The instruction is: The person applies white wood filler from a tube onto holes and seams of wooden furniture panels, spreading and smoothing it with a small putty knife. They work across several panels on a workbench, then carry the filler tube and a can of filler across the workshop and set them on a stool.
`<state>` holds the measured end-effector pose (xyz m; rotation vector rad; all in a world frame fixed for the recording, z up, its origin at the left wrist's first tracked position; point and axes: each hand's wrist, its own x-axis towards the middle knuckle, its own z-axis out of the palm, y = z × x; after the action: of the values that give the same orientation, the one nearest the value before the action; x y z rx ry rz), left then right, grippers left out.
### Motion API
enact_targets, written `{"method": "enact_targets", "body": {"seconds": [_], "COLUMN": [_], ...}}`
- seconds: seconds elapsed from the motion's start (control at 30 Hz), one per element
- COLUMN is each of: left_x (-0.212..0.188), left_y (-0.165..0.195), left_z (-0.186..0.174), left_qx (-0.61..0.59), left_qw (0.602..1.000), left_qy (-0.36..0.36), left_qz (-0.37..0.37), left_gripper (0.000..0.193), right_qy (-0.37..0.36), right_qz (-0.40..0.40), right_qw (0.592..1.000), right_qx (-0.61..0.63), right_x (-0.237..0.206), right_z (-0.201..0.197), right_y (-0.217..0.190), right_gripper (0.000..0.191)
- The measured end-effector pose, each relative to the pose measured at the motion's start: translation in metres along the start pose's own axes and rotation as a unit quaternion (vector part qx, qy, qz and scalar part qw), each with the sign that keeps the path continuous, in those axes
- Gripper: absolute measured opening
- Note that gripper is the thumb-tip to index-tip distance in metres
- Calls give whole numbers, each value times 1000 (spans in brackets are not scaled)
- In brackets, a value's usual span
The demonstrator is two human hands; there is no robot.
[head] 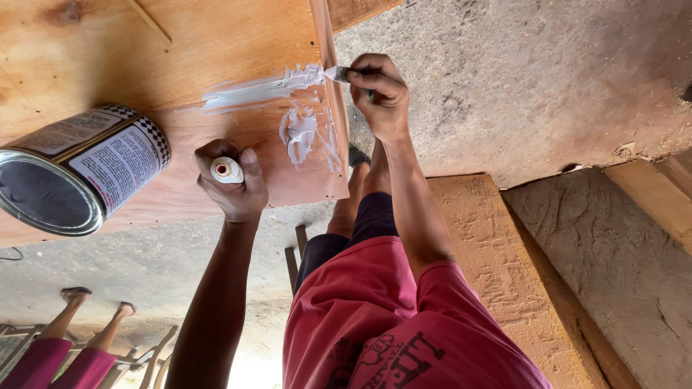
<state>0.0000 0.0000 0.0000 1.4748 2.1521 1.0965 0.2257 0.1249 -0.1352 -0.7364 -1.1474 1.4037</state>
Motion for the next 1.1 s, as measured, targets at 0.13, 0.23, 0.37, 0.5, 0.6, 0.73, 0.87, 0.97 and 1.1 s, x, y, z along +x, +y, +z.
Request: {"method": "enact_targets", "body": {"seconds": [0.13, 0.23, 0.37, 0.5, 0.6, 0.73, 0.87, 0.97, 1.1], "left_x": [1, 2, 1, -2, -2, 3, -4, -2, 0], "left_y": [-1, -3, -3, 2, 8, 16, 22, 20, 20], "left_z": [0, 0, 1, 1, 1, 6, 9, 9, 6], "left_qx": [-4, -1, -10, -9, -12, -26, -23, -30, -31], "left_qw": [1000, 1000, 1000, 1000, 1000, 999, 999, 999, 999], "left_qy": [-3, -5, -3, -3, -5, -13, -15, -17, -18], "left_qz": [-2, -2, -4, -2, -7, -39, -31, -27, -13], "left_gripper": [46, 46, 46, 45, 44, 41, 40, 38, 38], "right_qy": [6, -23, 8, 16, -12, -37, -55, -127, -216], "right_qz": [-18, -4, 27, -8, -23, -36, -70, -107, -145], "right_qw": [998, 999, 999, 998, 999, 978, 965, 879, 815], "right_qx": [-63, -37, -39, -53, -45, -203, -246, -448, -518], "right_x": [-2, 8, 8, -7, -5, 10, 23, 36, 65], "right_z": [-1, 1, -4, -6, -4, -34, -54, -53, -24], "right_y": [-14, -7, -7, -22, -16, -34, -90, -144, -170], "right_gripper": [37, 37, 35, 35, 38, 43, 36, 40, 42]}}
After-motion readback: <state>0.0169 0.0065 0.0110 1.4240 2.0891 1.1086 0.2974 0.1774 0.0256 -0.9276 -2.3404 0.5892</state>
